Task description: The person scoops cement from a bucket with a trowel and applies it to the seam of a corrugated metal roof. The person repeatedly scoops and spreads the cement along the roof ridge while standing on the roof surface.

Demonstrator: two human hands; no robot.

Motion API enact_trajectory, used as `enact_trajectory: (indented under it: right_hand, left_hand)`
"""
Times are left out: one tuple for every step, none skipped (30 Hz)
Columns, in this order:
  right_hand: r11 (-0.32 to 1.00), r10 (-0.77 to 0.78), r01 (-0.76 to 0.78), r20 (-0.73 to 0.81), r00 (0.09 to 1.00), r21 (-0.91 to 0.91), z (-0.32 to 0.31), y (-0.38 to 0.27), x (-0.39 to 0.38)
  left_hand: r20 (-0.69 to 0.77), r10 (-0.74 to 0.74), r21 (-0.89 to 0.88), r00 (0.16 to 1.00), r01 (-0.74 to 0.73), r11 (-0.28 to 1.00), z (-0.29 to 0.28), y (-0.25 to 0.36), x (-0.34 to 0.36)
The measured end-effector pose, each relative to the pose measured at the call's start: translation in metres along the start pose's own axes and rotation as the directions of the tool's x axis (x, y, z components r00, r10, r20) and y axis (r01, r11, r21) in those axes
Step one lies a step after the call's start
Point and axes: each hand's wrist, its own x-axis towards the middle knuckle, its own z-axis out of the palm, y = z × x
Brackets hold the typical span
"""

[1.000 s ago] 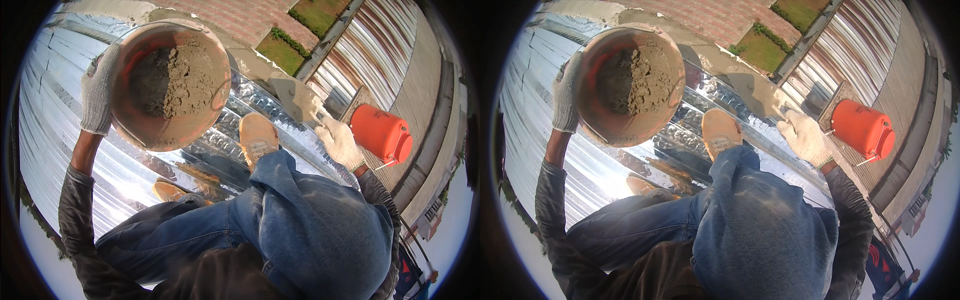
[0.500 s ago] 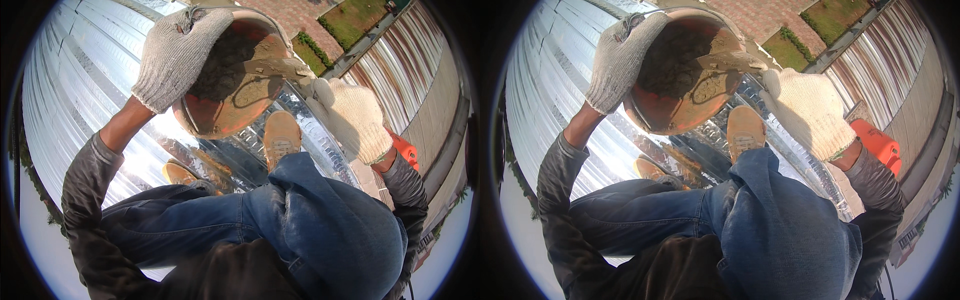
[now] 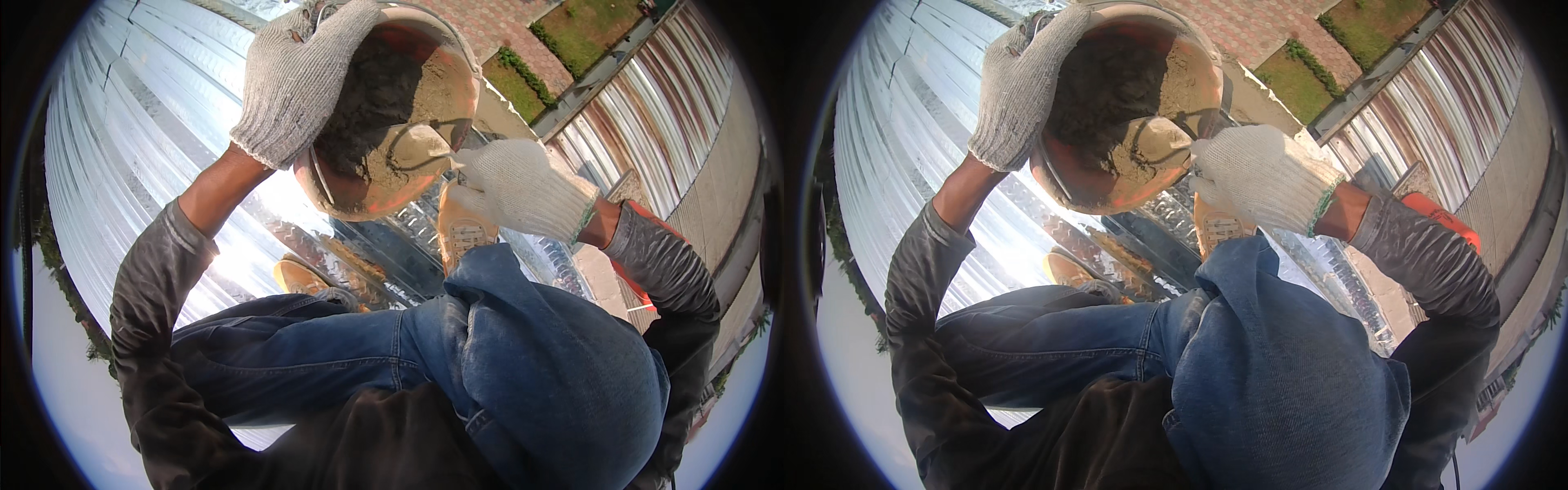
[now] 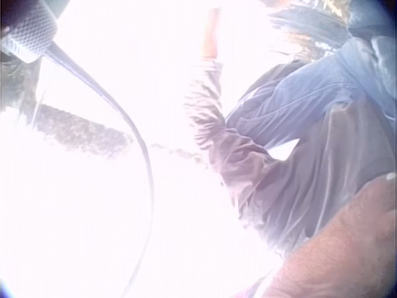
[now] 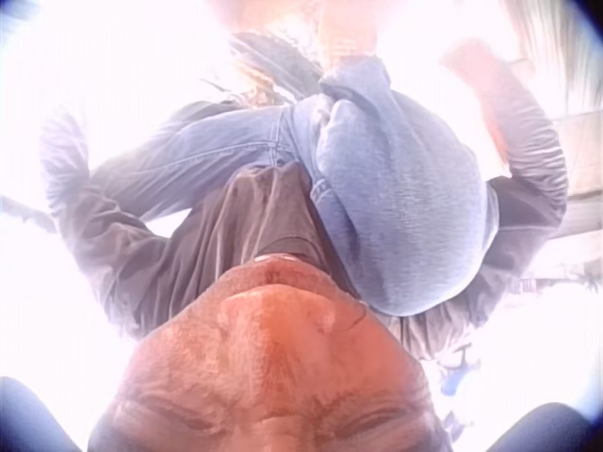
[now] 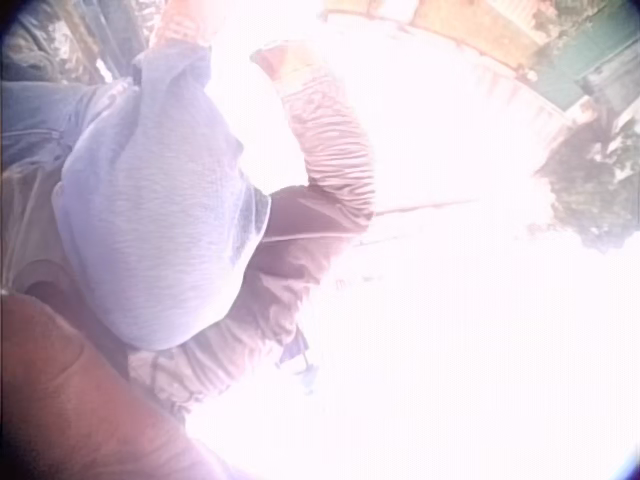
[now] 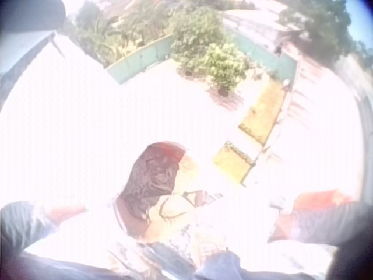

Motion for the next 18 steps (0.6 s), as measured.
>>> enact_trajectory:
  right_hand:
    - [1.0, -0.026, 0.026, -0.014, 1.0, 0.01, 0.008, 0.0, 0.001]
    - [0.998, -0.055, 0.056, -0.027, 0.998, 0.02, 0.011, 0.0, 0.003]
    - [0.996, -0.054, 0.057, -0.051, 0.997, 0.065, 0.013, -0.001, 0.001]
    - [0.992, -0.05, 0.058, -0.074, 0.996, 0.109, 0.014, -0.003, -0.003]
    - [0.986, -0.053, 0.067, -0.092, 0.994, 0.153, 0.017, -0.006, -0.005]
    - [0.996, -0.053, 0.063, -0.15, 0.987, 0.067, 0.017, -0.009, -0.008]
    - [0.998, -0.056, 0.053, -0.207, 0.977, -0.019, 0.015, -0.012, -0.012]
    - [0.993, -0.069, 0.042, -0.262, 0.963, -0.106, 0.012, -0.013, -0.013]
    - [0.977, -0.09, 0.027, -0.292, 0.952, -0.213, 0.008, -0.012, -0.013]
    - [0.948, -0.115, 0.008, -0.321, 0.94, -0.317, 0.003, -0.011, -0.012]
    - [0.906, -0.131, -0.031, -0.35, 0.928, -0.421, -0.002, -0.01, -0.014]
    - [0.912, -0.1, -0.038, -0.313, 0.945, -0.409, -0.005, -0.01, -0.017]
    - [0.897, -0.092, -0.062, -0.322, 0.942, -0.437, -0.009, -0.01, -0.021]
    - [0.883, -0.087, -0.078, -0.326, 0.941, -0.464, -0.01, -0.009, -0.024]
    - [0.867, -0.083, -0.095, -0.329, 0.941, -0.489, -0.013, -0.009, -0.028]
    - [0.854, -0.065, -0.146, -0.382, 0.922, -0.499, -0.019, -0.01, -0.034]
    - [0.842, -0.056, -0.192, -0.436, 0.898, -0.504, -0.027, -0.013, -0.041]
    - [0.829, -0.048, -0.238, -0.489, 0.871, -0.506, -0.031, -0.014, -0.043]
  left_hand:
    - [-0.006, -0.001, -0.01, 1.0, 0.001, 1.0, -0.001, 0.001, 0.0]
    - [-0.013, -0.009, -0.017, 1.0, 0.008, 1.0, -0.002, -0.001, 0.001]
    - [-0.018, -0.013, -0.023, 1.0, 0.012, 1.0, -0.002, -0.003, 0.0]
    - [-0.022, -0.014, -0.028, 1.0, 0.014, 1.0, -0.002, -0.003, 0.0]
    - [-0.031, -0.02, -0.028, 0.999, 0.019, 0.999, -0.004, -0.004, -0.003]
    - [-0.038, -0.021, -0.026, 0.999, 0.02, 0.999, -0.004, -0.004, -0.004]
    - [-0.042, -0.02, -0.023, 0.999, 0.019, 1.0, -0.005, -0.005, -0.005]
    - [-0.046, -0.018, -0.018, 0.999, 0.017, 1.0, -0.006, -0.003, -0.006]
    - [-0.049, -0.016, -0.014, 0.999, 0.016, 1.0, -0.006, -0.003, -0.008]
    - [-0.054, -0.022, -0.012, 0.998, 0.021, 1.0, -0.006, -0.004, -0.009]
    - [-0.055, -0.016, -0.019, 0.998, 0.015, 1.0, -0.006, -0.005, -0.008]
    - [-0.058, -0.013, -0.027, 0.998, 0.012, 1.0, -0.005, -0.007, -0.009]
    - [-0.062, -0.011, -0.031, 0.998, 0.009, 0.999, -0.006, -0.008, -0.01]
    - [-0.065, -0.017, -0.033, 0.998, 0.014, 0.999, -0.005, -0.01, -0.012]
    - [-0.067, -0.017, -0.037, 0.998, 0.014, 0.999, -0.004, -0.011, -0.013]
    - [-0.07, -0.014, -0.04, 0.997, 0.011, 0.999, -0.004, -0.012, -0.012]
    - [-0.075, -0.015, -0.036, 0.997, 0.012, 0.999, -0.005, -0.011, -0.013]
    - [-0.08, -0.017, -0.031, 0.997, 0.015, 0.999, -0.006, -0.012, -0.015]
